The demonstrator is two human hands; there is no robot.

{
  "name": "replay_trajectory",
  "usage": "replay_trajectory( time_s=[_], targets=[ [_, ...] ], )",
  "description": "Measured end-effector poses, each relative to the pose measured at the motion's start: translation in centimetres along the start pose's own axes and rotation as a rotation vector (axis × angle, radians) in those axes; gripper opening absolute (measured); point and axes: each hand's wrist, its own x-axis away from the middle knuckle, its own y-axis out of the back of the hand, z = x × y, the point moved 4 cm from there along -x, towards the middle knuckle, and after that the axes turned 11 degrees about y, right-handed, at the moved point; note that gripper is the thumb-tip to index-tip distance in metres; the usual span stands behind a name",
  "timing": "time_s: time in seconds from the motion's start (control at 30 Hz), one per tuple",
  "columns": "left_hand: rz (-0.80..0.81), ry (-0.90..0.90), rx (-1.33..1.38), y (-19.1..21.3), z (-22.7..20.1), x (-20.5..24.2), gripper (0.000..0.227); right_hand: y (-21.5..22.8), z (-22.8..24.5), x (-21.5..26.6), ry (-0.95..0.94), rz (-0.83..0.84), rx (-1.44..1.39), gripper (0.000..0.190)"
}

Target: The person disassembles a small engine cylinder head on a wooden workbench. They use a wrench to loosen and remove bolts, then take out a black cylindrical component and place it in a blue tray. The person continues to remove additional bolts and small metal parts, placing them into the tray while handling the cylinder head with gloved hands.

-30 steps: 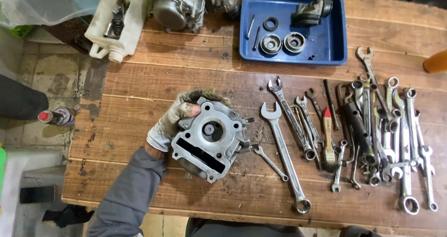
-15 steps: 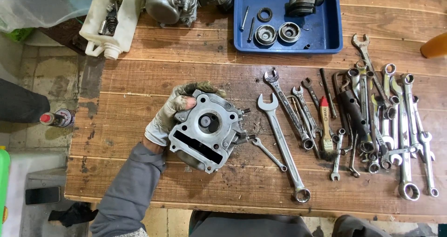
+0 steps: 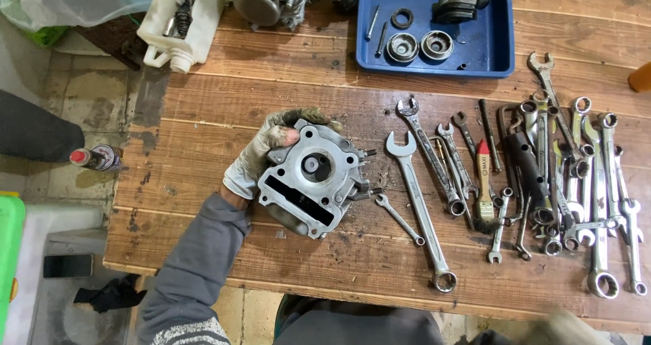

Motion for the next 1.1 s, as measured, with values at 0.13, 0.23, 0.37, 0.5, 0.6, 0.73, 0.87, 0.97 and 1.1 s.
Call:
replay_trajectory(
  time_s=[0.13, 0.23, 0.37, 0.5, 0.6, 0.73, 0.87, 0.97, 1.1],
  targets=[
    [0.052, -0.017, 0.002, 1.9, 1.1, -0.6, 0.048, -4.8, -2.9, 4.3, 0.048, -0.016, 0.01, 0.042],
    [0.103, -0.037, 0.026, -0.8, 0.1, -0.3, 0.052, -10.3, -5.9, 8.8, -0.068, -0.037, -0.268, 0.025],
    [0.004, -0.027, 0.013, 1.5, 0.8, -0.2, 0.046, -14.8, -7.1, 10.5, -0.141, 0.032, -0.402, 0.026],
    [-0.013, -0.119, -0.113, 3.8, 2.0, -0.4, 0.054, -15.9, -7.3, 10.8, -0.24, 0.101, -0.431, 0.034],
    [-0.056, -0.114, -0.055, 3.5, 2.0, 0.0, 0.049, -16.3, -7.7, 11.3, -0.245, 0.112, -0.396, 0.037],
    [0.021, -0.29, -0.353, 1.1, -0.3, 0.6, 0.049, -17.1, -8.2, 11.8, -0.257, 0.094, -0.38, 0.038],
    [0.061, -0.278, -0.375, -0.9, -1.3, 1.5, 0.042, -17.1, -7.8, 11.4, -0.303, 0.091, -0.415, 0.033],
    [0.071, -0.247, -0.402, -3.2, -2.0, 1.9, 0.042, -17.1, -8.3, 11.0, -0.181, -0.042, -0.644, 0.029],
    [0.059, -0.27, -0.357, -2.9, -1.5, 1.7, 0.038, -15.1, -9.9, 8.3, -0.061, -0.144, -0.622, 0.031]
  ],
)
